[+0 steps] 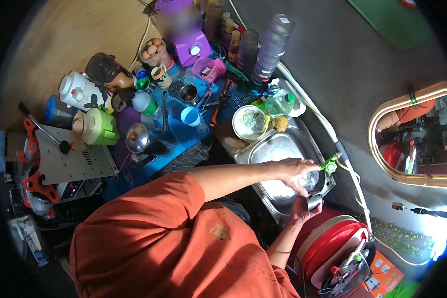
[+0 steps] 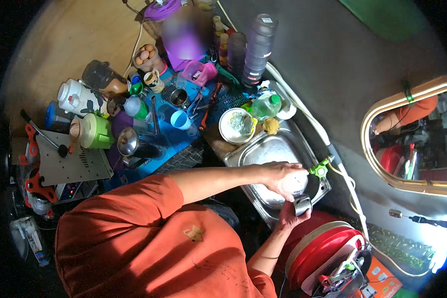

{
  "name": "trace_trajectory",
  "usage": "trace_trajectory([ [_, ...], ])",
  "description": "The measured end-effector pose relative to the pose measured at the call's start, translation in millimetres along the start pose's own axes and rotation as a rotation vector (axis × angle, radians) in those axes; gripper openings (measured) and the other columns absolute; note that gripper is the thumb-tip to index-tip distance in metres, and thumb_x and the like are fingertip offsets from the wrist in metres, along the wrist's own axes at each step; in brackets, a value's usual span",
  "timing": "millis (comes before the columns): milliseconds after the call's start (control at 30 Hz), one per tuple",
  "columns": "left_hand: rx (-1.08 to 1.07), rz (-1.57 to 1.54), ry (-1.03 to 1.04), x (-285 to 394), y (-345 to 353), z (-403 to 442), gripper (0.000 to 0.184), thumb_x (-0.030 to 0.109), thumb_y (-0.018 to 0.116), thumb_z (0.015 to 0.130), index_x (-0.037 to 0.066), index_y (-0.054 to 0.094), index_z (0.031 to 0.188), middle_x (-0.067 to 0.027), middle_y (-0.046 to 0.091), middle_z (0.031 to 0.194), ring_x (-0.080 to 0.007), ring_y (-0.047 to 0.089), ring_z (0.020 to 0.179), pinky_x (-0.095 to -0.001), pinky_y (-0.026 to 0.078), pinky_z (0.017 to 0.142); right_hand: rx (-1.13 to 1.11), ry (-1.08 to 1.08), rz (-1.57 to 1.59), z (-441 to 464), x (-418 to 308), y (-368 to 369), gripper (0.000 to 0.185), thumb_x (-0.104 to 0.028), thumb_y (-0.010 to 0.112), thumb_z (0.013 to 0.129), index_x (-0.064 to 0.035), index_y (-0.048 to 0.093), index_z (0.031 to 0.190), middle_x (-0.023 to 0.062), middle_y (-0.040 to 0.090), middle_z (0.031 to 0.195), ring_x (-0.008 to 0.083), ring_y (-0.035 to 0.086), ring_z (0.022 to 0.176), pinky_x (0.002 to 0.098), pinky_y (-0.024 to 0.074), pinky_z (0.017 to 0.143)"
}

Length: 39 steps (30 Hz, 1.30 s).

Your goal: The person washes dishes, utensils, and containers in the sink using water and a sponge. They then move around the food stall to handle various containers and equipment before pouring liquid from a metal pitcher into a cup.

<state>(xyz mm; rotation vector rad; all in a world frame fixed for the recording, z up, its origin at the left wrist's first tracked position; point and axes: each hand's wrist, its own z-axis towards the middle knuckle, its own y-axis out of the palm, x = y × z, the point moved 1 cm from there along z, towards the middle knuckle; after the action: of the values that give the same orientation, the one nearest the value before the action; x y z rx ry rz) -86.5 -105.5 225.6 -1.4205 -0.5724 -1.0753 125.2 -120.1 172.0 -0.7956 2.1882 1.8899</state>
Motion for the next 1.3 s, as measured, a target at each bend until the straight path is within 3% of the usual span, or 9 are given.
trace_trajectory([
  [133,0.016,0.134,-0.007,8.1,-22.4,-2.3,0.101,0.044,0.085,0.061,0.009,0.036,0.143,-0.0268,0.042,0.137,-0.0443,0.048,0.124,-0.0464,0.043,0.105,-0.093,0.065,-0.047,9.8,6.9,26.2,0.054,-0.04,0.072,0.076,-0.0076,0.063,0.118,0.0071,0.066,0.118,0.0236,0.06,0.111,0.0431,0.0413,0.103],
  [267,-0.072,0.223,-0.093,24.1,-92.0,-15.8,0.101,0.038,0.086,0.058,0.007,0.037,0.14,-0.0254,0.046,0.126,-0.0407,0.055,0.116,-0.0466,0.051,0.095,-0.178,0.202,-0.079,23.9,17.9,51.1,0.062,-0.039,0.074,0.073,-0.0055,0.06,0.123,0.0078,0.064,0.123,0.026,0.056,0.12,0.0542,0.0348,0.11],
  [400,0.213,0.417,-0.009,21.1,-177.1,-62.0,0.09,0.032,0.086,0.058,0.009,0.043,0.134,-0.0233,0.051,0.118,-0.0393,0.059,0.107,-0.0451,0.052,0.09,-0.347,0.256,-0.285,30.1,37.9,113.2,0.07,-0.037,0.074,0.076,0.0,0.052,0.131,0.0213,0.049,0.14,0.0445,0.038,0.135,0.0564,0.0251,0.116],
  [467,0.186,0.476,-0.197,30.2,-245.2,-89.3,0.084,0.031,0.086,0.061,0.009,0.045,0.131,-0.0215,0.053,0.117,-0.0388,0.061,0.104,-0.0453,0.052,0.089,-0.24,0.235,-0.408,34.1,40.2,123.2,0.07,-0.039,0.075,0.074,-0.0026,0.055,0.131,0.0213,0.04,0.148,0.0479,0.042,0.13,0.057,0.0262,0.115],
  [600,0.298,0.856,-0.766,42.1,-365.0,-154.0,0.077,0.039,0.082,0.064,0.01,0.048,0.127,-0.0187,0.06,0.116,-0.0373,0.061,0.108,-0.0505,0.051,0.086,-0.063,0.188,-0.45,47.4,28.1,102.6,0.062,-0.029,0.071,0.082,0.0021,0.049,0.131,0.0187,0.05,0.137,0.0424,0.045,0.13,0.0543,0.0379,0.109],
  [733,0.306,1.207,-0.957,-47.7,-432.8,-211.6,0.086,0.038,0.083,0.06,0.008,0.046,0.132,-0.0192,0.057,0.123,-0.0363,0.056,0.115,-0.0531,0.044,0.096,0.059,0.156,-0.382,43.0,16.9,105.9,0.053,-0.025,0.066,0.089,-0.0037,0.046,0.134,0.0161,0.056,0.129,0.0348,0.053,0.122,0.0532,0.0422,0.106],
  [933,-0.21,1.331,-0.962,-152.1,-420.3,-239.0,0.088,0.033,0.087,0.058,0.01,0.049,0.134,-0.0153,0.057,0.128,-0.0327,0.051,0.121,-0.0505,0.038,0.101,0.112,0.166,-0.432,45.0,4.2,101.9,0.044,-0.031,0.062,0.091,-0.0103,0.051,0.129,0.0113,0.06,0.123,0.0321,0.057,0.115,0.0487,0.0445,0.1],
  [1067,-0.368,1.308,-0.996,-203.4,-406.3,-235.8,0.097,0.036,0.088,0.053,0.01,0.047,0.138,-0.0139,0.057,0.131,-0.0307,0.049,0.124,-0.0506,0.033,0.105,0.134,0.179,-0.452,46.6,0.1,105.1,0.043,-0.031,0.062,0.091,-0.0112,0.052,0.128,0.0111,0.061,0.122,0.0312,0.058,0.113,0.0479,0.0452,0.099],
  [1300,-0.286,0.99,-1.128,-250.8,-404.0,-249.7,0.108,0.036,0.089,0.055,0.005,0.036,0.145,-0.0215,0.061,0.125,-0.0402,0.051,0.125,-0.0527,0.035,0.107,0.162,0.169,-0.467,45.0,-6.2,104.0,0.044,-0.033,0.064,0.09,-0.0099,0.053,0.126,0.0124,0.062,0.119,0.0319,0.061,0.107,0.0471,0.048,0.095],
])
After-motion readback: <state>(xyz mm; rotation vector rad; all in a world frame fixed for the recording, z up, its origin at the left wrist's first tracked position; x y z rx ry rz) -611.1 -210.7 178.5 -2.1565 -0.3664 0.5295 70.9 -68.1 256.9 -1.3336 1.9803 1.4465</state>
